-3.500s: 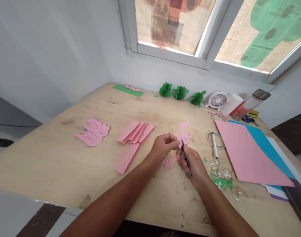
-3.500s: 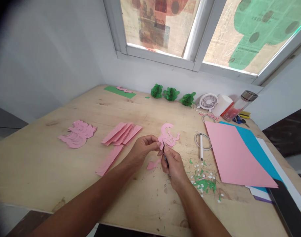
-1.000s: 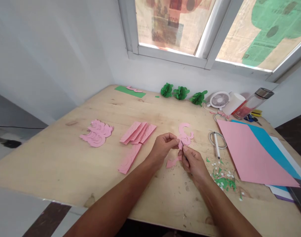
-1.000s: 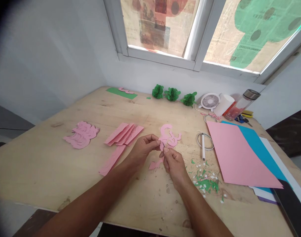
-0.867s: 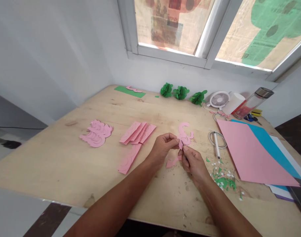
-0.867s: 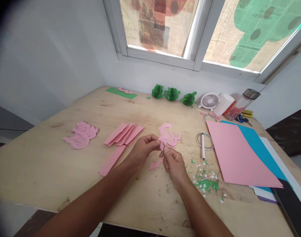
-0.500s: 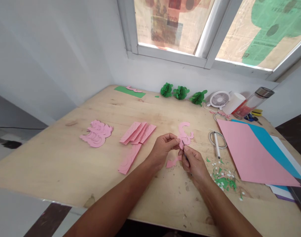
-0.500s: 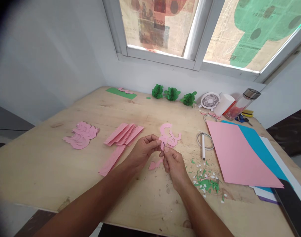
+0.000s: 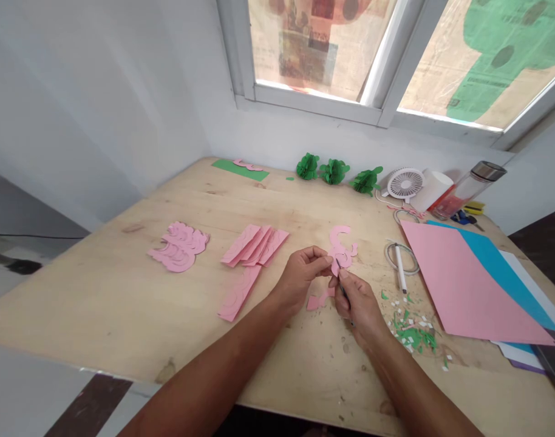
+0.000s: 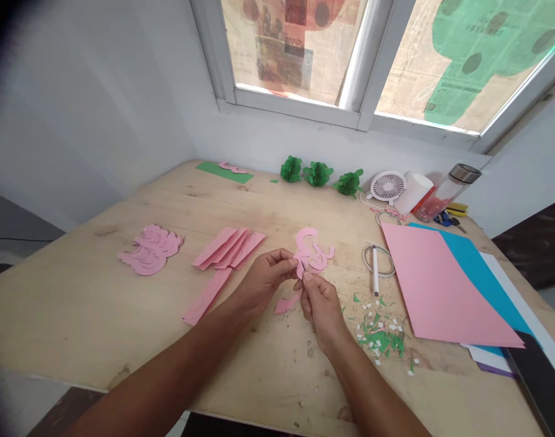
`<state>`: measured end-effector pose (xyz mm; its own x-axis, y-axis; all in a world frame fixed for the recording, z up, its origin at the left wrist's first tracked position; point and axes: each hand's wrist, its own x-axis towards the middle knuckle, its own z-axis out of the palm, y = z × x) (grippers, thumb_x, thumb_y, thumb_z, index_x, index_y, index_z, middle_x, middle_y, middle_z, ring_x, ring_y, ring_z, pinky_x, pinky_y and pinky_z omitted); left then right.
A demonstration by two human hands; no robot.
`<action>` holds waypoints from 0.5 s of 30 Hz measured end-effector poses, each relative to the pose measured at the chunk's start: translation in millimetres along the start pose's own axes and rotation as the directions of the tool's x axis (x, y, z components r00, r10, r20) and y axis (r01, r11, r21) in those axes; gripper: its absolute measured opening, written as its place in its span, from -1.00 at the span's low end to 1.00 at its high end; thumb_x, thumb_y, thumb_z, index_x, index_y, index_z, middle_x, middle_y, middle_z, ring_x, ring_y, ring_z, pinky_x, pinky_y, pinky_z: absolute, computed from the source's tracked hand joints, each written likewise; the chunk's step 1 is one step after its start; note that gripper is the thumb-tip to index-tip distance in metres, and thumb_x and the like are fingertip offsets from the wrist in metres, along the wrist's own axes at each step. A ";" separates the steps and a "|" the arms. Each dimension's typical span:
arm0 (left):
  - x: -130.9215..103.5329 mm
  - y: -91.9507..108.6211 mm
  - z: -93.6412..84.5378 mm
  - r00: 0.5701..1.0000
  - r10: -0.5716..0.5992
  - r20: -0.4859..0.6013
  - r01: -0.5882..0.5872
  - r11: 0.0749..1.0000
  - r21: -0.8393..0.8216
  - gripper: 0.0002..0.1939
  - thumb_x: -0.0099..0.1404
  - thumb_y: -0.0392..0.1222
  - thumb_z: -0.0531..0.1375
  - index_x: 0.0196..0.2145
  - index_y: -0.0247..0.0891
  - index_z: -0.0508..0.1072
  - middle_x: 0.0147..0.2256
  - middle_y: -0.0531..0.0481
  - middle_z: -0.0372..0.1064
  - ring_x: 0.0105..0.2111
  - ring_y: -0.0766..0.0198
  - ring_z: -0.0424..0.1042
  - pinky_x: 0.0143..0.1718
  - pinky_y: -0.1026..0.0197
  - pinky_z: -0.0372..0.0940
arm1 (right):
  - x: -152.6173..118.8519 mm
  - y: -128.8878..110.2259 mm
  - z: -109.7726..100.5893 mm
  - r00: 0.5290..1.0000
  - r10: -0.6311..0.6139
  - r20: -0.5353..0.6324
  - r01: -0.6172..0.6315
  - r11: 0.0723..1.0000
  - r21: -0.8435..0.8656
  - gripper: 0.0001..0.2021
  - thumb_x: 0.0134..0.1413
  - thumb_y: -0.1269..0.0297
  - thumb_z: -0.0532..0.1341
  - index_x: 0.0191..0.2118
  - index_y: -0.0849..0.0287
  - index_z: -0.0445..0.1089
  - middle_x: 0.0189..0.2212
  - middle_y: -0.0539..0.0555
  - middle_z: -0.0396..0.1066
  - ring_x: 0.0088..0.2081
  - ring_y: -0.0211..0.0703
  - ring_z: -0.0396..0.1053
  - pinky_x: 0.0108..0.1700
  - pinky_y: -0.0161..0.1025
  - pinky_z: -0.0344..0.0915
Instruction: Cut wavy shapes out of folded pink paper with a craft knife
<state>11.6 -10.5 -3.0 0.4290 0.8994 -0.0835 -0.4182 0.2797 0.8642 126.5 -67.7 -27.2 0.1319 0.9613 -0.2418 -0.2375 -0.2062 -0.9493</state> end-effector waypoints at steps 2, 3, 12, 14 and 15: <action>0.4 -0.6 -0.1 1.000 -0.002 -0.011 0.002 1.000 0.001 -0.83 0.01 -0.21 0.26 -0.59 -0.33 0.36 -0.59 0.07 0.28 -0.55 0.39 0.25 -0.38 0.24 0.19 | 0.0 -0.6 0.2 1.000 0.006 -0.003 -0.006 1.000 -0.003 -0.61 -0.03 -0.08 0.16 -0.46 0.22 0.30 -0.82 -0.19 -0.01 -0.77 -0.44 -0.20 -0.70 -0.39 -0.29; 0.6 -0.9 -0.4 1.000 -0.003 -0.018 0.003 1.000 0.004 -0.83 0.01 -0.21 0.26 -0.59 -0.33 0.36 -0.59 0.06 0.28 -0.54 0.39 0.25 -0.38 0.25 0.20 | -0.2 -1.0 0.1 1.000 0.007 -0.004 -0.007 1.000 -0.005 -0.61 -0.03 -0.08 0.16 -0.47 0.22 0.30 -0.82 -0.19 -0.01 -0.77 -0.44 -0.20 -0.70 -0.39 -0.29; 0.0 -0.1 -1.4 1.000 0.003 -0.007 -0.003 0.999 0.048 -0.83 0.02 -0.19 0.26 -0.57 -0.32 0.37 -0.57 0.04 0.30 -0.52 0.37 0.28 -0.36 0.25 0.22 | 0.0 -2.5 -1.0 1.000 0.018 0.014 -0.018 1.000 -0.006 -0.61 -0.02 -0.08 0.16 -0.49 0.21 0.27 -0.82 -0.19 -0.02 -0.76 -0.44 -0.21 -0.70 -0.39 -0.31; -0.1 0.3 -0.5 1.000 -0.001 0.002 0.001 0.999 0.045 -0.83 0.02 -0.18 0.25 -0.58 -0.32 0.37 -0.58 0.05 0.30 -0.54 0.37 0.28 -0.36 0.24 0.23 | 0.1 -2.7 -0.9 1.000 0.014 0.014 -0.014 1.000 -0.011 -0.61 -0.03 -0.08 0.16 -0.50 0.21 0.27 -0.82 -0.19 -0.02 -0.76 -0.44 -0.20 -0.70 -0.39 -0.30; -0.1 0.3 -0.1 1.000 -0.003 0.007 0.003 0.999 0.041 -0.82 0.02 -0.18 0.25 -0.58 -0.32 0.37 -0.58 0.05 0.30 -0.54 0.38 0.28 -0.36 0.24 0.23 | 0.0 -2.8 -0.8 1.000 0.013 0.013 -0.013 1.000 -0.013 -0.61 -0.03 -0.08 0.16 -0.50 0.21 0.27 -0.82 -0.19 -0.02 -0.76 -0.44 -0.20 -0.70 -0.39 -0.30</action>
<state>11.4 -10.5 -2.8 0.4361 0.8961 -0.0826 -0.3842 0.2684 0.8834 127.9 -67.3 -24.7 0.1164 0.9609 -0.2513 -0.2266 -0.2207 -0.9487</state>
